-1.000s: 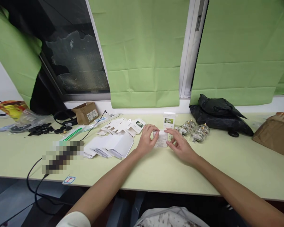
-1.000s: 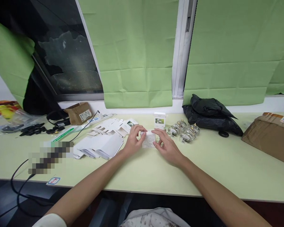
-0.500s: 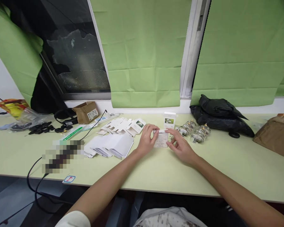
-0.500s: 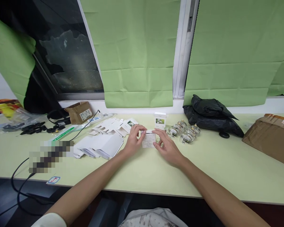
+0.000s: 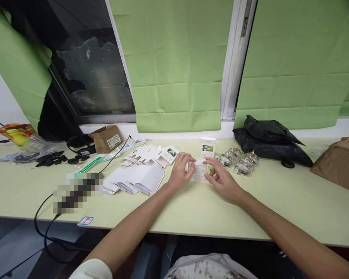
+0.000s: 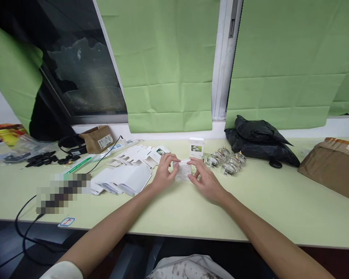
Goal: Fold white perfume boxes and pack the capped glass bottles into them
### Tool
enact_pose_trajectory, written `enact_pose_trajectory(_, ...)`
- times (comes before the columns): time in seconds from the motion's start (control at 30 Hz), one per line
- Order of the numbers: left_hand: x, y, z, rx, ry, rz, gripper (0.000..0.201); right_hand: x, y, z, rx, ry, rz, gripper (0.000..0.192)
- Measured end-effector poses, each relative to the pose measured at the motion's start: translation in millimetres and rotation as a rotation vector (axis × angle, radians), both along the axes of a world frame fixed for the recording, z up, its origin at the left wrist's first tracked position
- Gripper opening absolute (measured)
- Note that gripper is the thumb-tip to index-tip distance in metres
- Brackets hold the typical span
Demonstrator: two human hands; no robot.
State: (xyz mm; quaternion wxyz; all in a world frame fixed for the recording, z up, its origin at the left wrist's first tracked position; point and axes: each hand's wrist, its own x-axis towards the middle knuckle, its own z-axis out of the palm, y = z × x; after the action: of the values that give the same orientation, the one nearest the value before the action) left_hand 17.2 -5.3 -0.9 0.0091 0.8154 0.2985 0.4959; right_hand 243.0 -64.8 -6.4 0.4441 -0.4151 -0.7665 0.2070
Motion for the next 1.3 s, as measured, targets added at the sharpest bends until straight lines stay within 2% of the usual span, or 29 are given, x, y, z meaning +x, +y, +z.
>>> enact_pose_trajectory(0.07, -1.0, 0.3, -0.4, 0.006, 0.007, 0.004, 0.016, -0.4, 0.1, 0.1, -0.002, 0.007, -0.004, 0.045)
enact_pose_trajectory(0.33, -0.4, -3.5, 1.2, 0.006, 0.039, 0.001, 0.014, 0.3, -0.5, 5.0, 0.016, -0.013, -0.018, 0.034)
enact_pose_trajectory(0.5, 1.1, 1.2, -6.0, -0.129, -0.096, 0.093, 0.029, -0.9, 0.2, 3.7, 0.018, -0.015, -0.019, 0.036)
enact_pose_trajectory(0.57, 1.0, 4.0, -8.9, -0.208, -0.154, 0.112, 0.027, -1.6, -0.4, 2.1, 0.013, -0.017, -0.009, 0.038)
enact_pose_trajectory(0.7, -1.1, 4.6, -9.7, -0.348, -0.116, -0.029, 0.016, -1.2, -1.7, -1.0, -0.052, -0.003, 0.047, 0.052)
enact_pose_trajectory(0.83, -5.2, 2.5, -7.0, -0.435, -0.124, -0.157, 0.028, 1.2, -0.9, -1.9, -0.160, 0.072, 0.094, 0.059)
enact_pose_trajectory(0.97, -4.5, 3.0, -7.6, -0.494, -0.101, -0.191, 0.046, 0.5, -1.7, -1.1, -0.180, 0.073, 0.121, 0.052)
enact_pose_trajectory(1.03, -2.3, 4.5, -9.9, -0.500, -0.086, -0.181, 0.048, -0.7, -2.8, -1.0, -0.165, 0.019, 0.109, 0.049)
enact_pose_trajectory(1.13, -1.1, 9.1, -13.8, -0.476, -0.078, -0.126, 0.040, -1.0, -2.2, -2.8, -0.131, -0.096, 0.047, 0.044)
enact_pose_trajectory(1.3, -10.7, 22.4, -10.8, -0.315, 0.095, 0.053, 0.040, 1.3, 7.2, -10.6, -0.061, -0.129, -0.022, 0.033)
